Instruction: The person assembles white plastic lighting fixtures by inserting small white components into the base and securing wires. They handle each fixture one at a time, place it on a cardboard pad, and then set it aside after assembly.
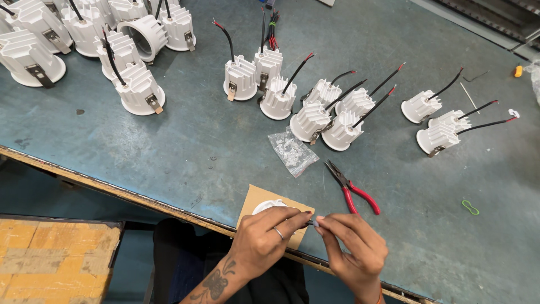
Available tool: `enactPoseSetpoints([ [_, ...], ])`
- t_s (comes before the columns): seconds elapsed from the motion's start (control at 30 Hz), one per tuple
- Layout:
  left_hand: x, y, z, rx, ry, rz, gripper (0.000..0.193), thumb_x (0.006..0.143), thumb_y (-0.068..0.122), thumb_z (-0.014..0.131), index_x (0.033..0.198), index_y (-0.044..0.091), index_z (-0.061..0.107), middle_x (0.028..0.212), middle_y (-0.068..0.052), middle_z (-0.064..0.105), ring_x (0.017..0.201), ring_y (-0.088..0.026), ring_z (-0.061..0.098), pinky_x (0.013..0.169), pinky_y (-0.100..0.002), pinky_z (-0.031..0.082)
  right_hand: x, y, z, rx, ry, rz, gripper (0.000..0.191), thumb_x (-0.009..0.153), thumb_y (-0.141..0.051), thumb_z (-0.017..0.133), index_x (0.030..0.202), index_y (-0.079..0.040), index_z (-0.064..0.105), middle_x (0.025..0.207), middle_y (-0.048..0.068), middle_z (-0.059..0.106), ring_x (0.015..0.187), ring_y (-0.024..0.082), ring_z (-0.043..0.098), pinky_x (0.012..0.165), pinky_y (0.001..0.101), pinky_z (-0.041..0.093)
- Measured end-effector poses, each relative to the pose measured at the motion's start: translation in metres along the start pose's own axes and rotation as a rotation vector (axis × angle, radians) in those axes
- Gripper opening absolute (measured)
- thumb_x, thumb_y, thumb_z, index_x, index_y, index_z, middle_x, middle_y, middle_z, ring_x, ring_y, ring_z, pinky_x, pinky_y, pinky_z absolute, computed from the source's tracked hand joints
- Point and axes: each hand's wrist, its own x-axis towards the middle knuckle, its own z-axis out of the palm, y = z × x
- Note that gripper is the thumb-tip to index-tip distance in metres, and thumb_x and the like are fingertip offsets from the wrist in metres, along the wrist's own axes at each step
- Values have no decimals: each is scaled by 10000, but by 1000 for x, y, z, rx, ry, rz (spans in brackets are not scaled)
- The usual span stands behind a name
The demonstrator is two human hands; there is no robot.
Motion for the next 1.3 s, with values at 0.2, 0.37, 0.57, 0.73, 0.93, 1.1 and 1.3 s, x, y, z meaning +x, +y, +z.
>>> enactPoseSetpoints([
  [0.2,-2,-1,3,21,22,10,357,801,-35,701,1146,46,741,1047,-92,752,944,-257,761,798,-352,621,5,2,2,-112,-53,-110,168,734,5,806,882,-16,731,807,66,702,685,182,681,583,283,509],
  [0.37,-3,-2,7,29,28,40,327,795,-20,716,1118,28,731,1045,-107,749,949,-271,758,813,-364,616,9,6,4,3,-129,-63,61,795,-27,747,795,-26,686,722,53,652,592,171,616,527,296,449],
  [0.57,-3,-1,11,19,28,20,292,805,5,750,1095,23,727,1037,-105,752,939,-271,760,796,-365,611,10,9,4,35,-217,100,222,808,-71,817,686,-15,640,601,58,577,501,179,538,497,320,374],
  [0.73,-2,-1,8,20,17,8,332,778,-8,748,1107,32,739,1038,-104,752,928,-264,762,783,-364,615,7,8,-1,45,-122,66,301,707,-130,877,922,-5,707,799,67,719,659,152,703,593,248,546],
  [0.93,2,0,10,20,35,12,302,815,27,776,1114,53,747,1019,-76,756,881,-228,760,729,-327,609,1,5,-7,36,-84,91,238,747,-26,841,948,-13,714,895,90,758,766,165,754,679,257,583],
  [1.1,3,0,10,-14,64,-19,278,842,51,805,1116,45,755,968,-68,764,813,-218,754,679,-318,596,-1,5,-7,41,-64,113,209,757,6,828,942,-8,732,895,90,762,766,168,751,656,251,570],
  [1.3,1,5,12,-49,125,-40,197,847,13,778,1040,31,740,962,-74,766,837,-225,769,709,-318,610,-1,11,-4,2,-73,111,132,786,4,791,907,-4,739,868,93,741,749,179,725,640,266,547],
])
